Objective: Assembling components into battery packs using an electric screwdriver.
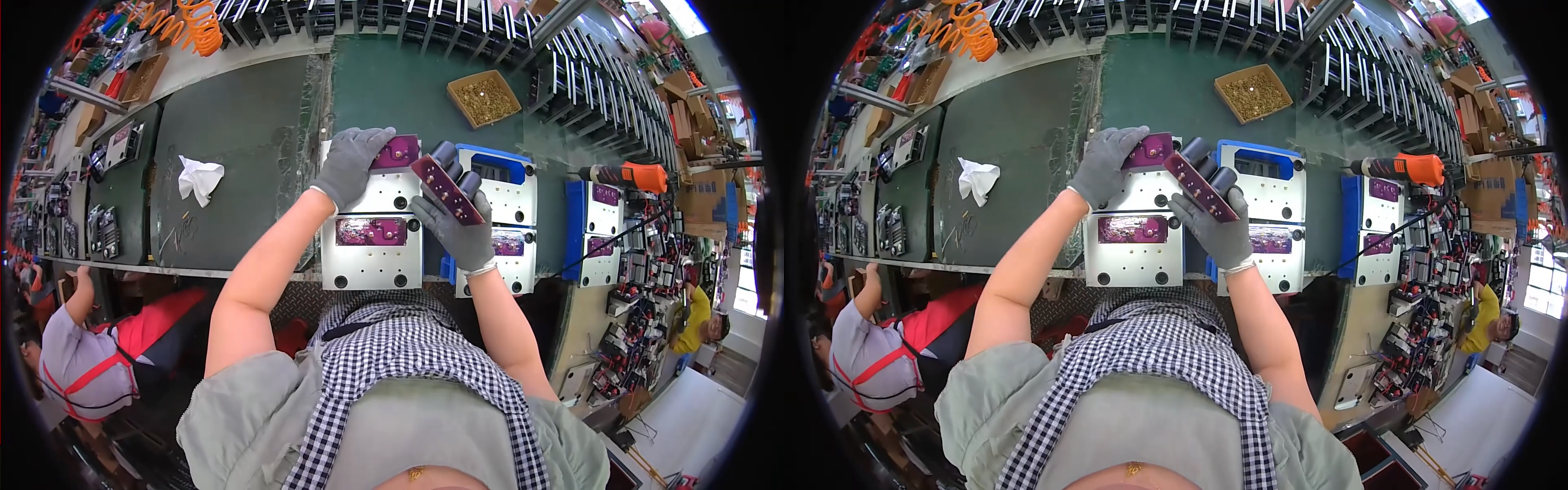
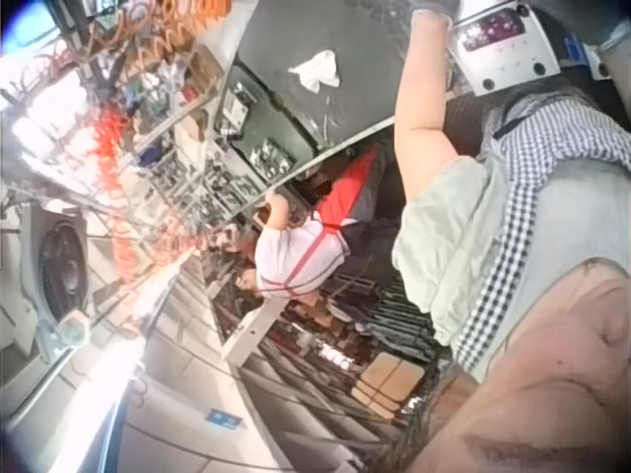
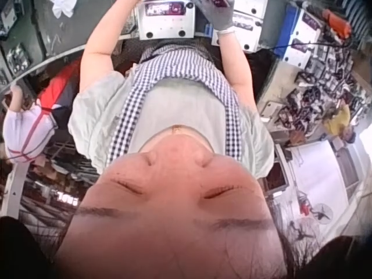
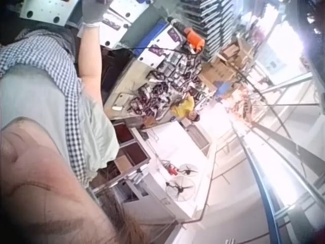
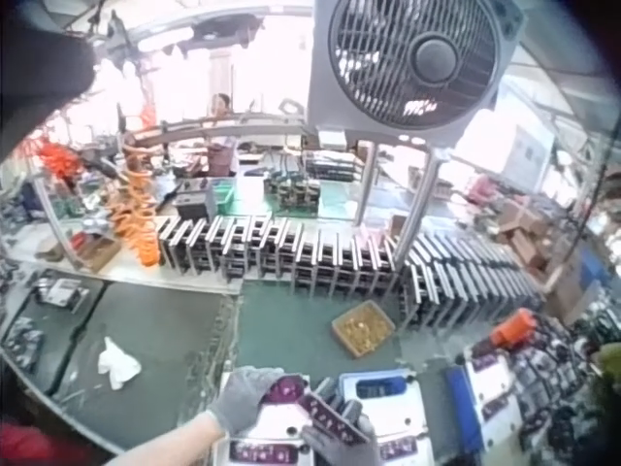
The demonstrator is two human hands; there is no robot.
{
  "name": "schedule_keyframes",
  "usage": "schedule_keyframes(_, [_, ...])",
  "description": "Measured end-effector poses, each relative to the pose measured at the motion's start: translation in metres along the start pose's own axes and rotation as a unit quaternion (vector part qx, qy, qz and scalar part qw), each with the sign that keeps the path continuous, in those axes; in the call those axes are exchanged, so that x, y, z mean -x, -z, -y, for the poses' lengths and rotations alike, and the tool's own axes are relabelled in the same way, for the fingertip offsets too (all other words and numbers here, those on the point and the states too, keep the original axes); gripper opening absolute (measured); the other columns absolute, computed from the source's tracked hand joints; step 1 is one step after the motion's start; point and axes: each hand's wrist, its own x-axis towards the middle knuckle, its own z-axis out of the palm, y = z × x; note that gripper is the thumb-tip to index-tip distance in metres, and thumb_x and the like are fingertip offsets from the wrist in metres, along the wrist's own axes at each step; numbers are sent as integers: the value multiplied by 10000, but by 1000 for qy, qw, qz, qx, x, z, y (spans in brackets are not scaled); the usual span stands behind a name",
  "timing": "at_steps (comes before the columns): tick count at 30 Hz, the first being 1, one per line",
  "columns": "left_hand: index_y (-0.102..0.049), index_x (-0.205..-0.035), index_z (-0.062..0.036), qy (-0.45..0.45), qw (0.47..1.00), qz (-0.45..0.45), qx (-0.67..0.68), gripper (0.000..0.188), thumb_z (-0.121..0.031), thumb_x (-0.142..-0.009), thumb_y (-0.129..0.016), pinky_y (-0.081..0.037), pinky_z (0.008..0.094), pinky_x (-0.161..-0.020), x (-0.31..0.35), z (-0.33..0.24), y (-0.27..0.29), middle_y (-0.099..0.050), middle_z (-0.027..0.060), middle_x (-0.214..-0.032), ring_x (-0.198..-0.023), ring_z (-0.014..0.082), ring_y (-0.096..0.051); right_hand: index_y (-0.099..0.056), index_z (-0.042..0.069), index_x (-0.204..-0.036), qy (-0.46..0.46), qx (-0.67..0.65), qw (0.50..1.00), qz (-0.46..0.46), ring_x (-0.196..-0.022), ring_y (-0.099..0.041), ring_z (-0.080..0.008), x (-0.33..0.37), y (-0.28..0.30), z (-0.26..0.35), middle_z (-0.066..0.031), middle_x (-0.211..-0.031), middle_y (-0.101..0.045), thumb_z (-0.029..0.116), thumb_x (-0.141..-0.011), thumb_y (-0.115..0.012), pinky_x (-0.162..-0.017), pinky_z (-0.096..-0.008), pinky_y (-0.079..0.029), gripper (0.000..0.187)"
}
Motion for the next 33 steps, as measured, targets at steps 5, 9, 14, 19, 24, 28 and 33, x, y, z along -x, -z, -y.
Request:
schedule_keyframes(5, [-483,-1424,-104,15,978,203,-47,693,-97,-759,-677,-354,444,-1114,-12,26,-4,-555,140,-1370,-1245,351,-528,-313,-48,-1496,0,-75,996,37,-1392,-390,-452,-12,43,-13,-298,-1475,-421,496,-958,-500,-1212,-557,-246,788])
schedule_keyframes(9, [-471,-1419,-54,-3,981,184,-58,699,-199,-785,-726,-371,417,-1117,-13,4,14,-539,175,-1387,-1267,351,-521,-361,-26,-1473,8,-66,998,-4,-1385,-410,-424,-7,41,-7,-286,-1451,-448,476,-957,-520,-1207,-559,-262,737])
schedule_keyframes(14, [-425,-1435,-19,409,721,171,533,683,-519,-986,-547,-473,382,-1027,3,-95,0,-562,149,-1329,-1178,213,-591,-534,33,-1336,188,508,837,-72,-1092,-605,-155,7,27,-5,-110,-1224,-627,221,-930,-674,-975,-320,-496,470])
schedule_keyframes(19, [-516,-1317,-55,352,587,58,727,382,-296,-1020,-514,-527,341,-912,-37,-127,-41,-628,95,-1157,-1040,161,-621,-455,49,-1446,111,516,843,-105,-1101,-586,-142,37,-12,47,-56,-1288,-575,190,-910,-698,-903,-266,-508,605])
schedule_keyframes(24, [-568,-1290,-49,43,981,15,189,602,-159,-755,-819,-531,373,-910,-89,-168,-56,-639,142,-1117,-1027,279,-637,-609,86,-1301,155,492,794,-320,-769,-615,-68,63,-3,143,-25,-1074,-674,278,-1008,-562,-684,-232,-527,354])
schedule_keyframes(28, [-585,-1262,-82,-8,991,46,124,618,-211,-715,-842,-506,413,-898,-108,-188,-92,-634,128,-1065,-988,325,-614,-630,81,-1270,117,504,809,-279,-818,-584,-54,62,35,178,-9,-1058,-647,311,-1003,-586,-696,-214,-511,356])
schedule_keyframes(33, [-638,-1200,-215,36,995,93,19,563,-300,-675,-824,-388,467,-1007,-125,-188,-128,-632,73,-1127,-1079,304,-577,-645,85,-1231,243,683,618,-305,-935,-636,-271,45,72,197,-116,-1060,-667,298,-946,-635,-840,-372,-508,356])
